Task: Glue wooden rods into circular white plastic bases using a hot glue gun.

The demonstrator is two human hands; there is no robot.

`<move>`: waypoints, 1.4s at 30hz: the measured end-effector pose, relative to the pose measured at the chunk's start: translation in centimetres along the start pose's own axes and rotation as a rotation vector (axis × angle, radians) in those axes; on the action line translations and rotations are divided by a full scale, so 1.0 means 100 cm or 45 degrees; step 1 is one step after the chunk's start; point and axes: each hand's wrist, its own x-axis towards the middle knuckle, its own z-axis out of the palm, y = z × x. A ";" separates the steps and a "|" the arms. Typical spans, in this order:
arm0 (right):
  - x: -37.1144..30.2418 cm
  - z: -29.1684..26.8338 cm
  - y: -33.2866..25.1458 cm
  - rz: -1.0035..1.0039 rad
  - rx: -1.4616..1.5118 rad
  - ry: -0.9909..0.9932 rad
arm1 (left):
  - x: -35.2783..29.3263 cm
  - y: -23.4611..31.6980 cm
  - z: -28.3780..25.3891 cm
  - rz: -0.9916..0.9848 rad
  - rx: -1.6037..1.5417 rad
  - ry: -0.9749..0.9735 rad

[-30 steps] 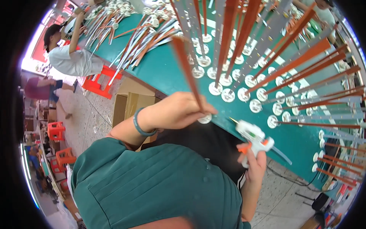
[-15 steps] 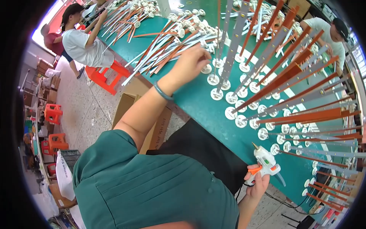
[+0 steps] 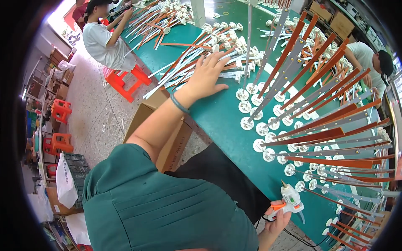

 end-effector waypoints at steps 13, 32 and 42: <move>-0.002 0.005 0.001 -0.005 -0.013 0.049 | 0.032 -0.105 -0.013 -0.340 -0.584 -0.221; -0.004 0.006 0.001 -0.050 -0.001 0.008 | 0.051 -0.092 -0.142 -0.259 -0.144 0.833; -0.002 -0.002 0.009 -0.108 0.066 -0.124 | -0.031 -0.037 -0.178 -0.408 -1.110 0.368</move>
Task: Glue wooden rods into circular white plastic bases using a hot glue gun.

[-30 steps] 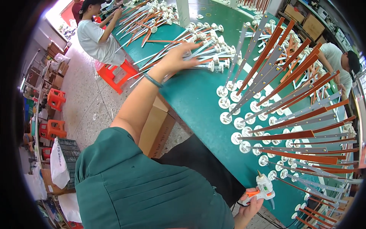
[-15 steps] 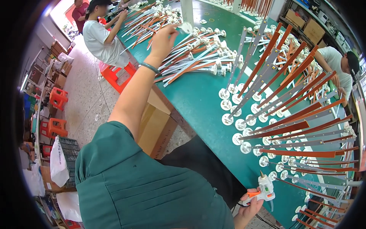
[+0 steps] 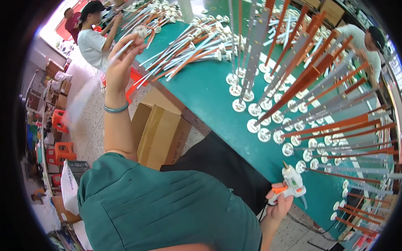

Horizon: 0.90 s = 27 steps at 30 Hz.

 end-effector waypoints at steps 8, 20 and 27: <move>-0.004 0.001 -0.009 0.077 -0.029 -0.026 | -0.069 0.000 0.102 -0.439 -0.148 -0.228; 0.014 0.059 -0.017 0.266 -0.439 -0.263 | -0.118 -0.011 0.192 -0.140 0.021 -0.839; 0.030 0.078 -0.011 0.230 -0.572 -0.308 | -0.118 -0.018 0.193 -0.056 0.084 -0.905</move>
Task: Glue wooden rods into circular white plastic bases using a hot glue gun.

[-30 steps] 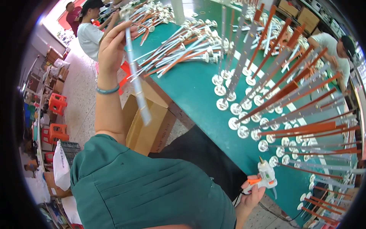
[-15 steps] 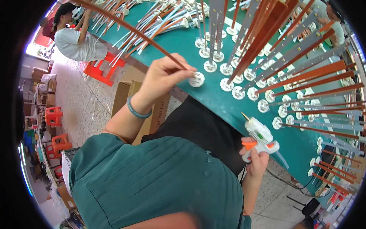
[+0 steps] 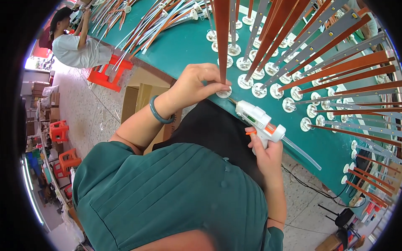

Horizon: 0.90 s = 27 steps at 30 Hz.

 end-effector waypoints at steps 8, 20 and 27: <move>0.009 0.007 -0.007 -0.027 -0.167 -0.027 | 0.005 -0.003 -0.005 0.029 0.021 -0.075; -0.002 -0.005 0.005 0.020 0.133 0.017 | -0.003 0.001 -0.033 0.081 -0.144 -0.102; 0.000 -0.006 0.006 0.027 0.177 0.017 | -0.004 -0.006 -0.034 0.093 -0.074 -0.131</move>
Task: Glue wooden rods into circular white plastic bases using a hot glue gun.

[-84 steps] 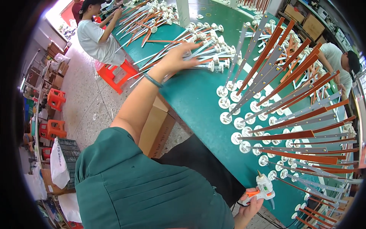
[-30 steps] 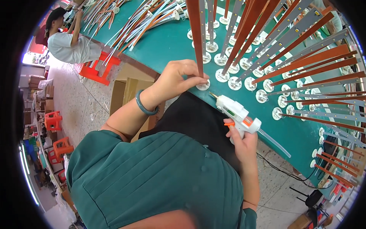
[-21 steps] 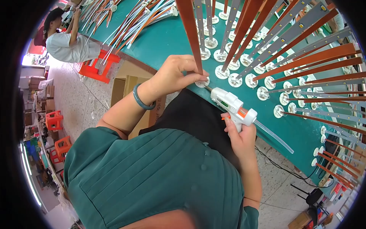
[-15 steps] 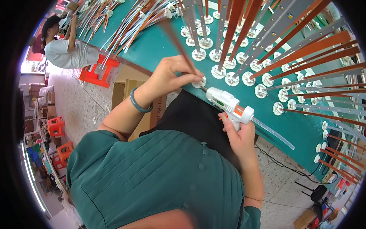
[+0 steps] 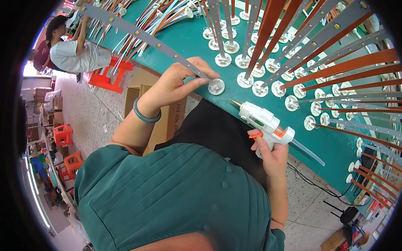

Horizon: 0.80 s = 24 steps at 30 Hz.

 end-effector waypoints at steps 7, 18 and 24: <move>0.000 0.002 0.000 0.016 -0.015 0.009 | 0.002 0.000 0.007 -0.035 0.046 0.006; 0.003 0.011 -0.008 0.019 -0.114 0.031 | 0.004 0.001 0.012 0.060 0.051 -0.010; 0.013 0.019 -0.011 -0.097 -0.313 -0.002 | 0.004 0.009 0.013 0.014 0.099 -0.021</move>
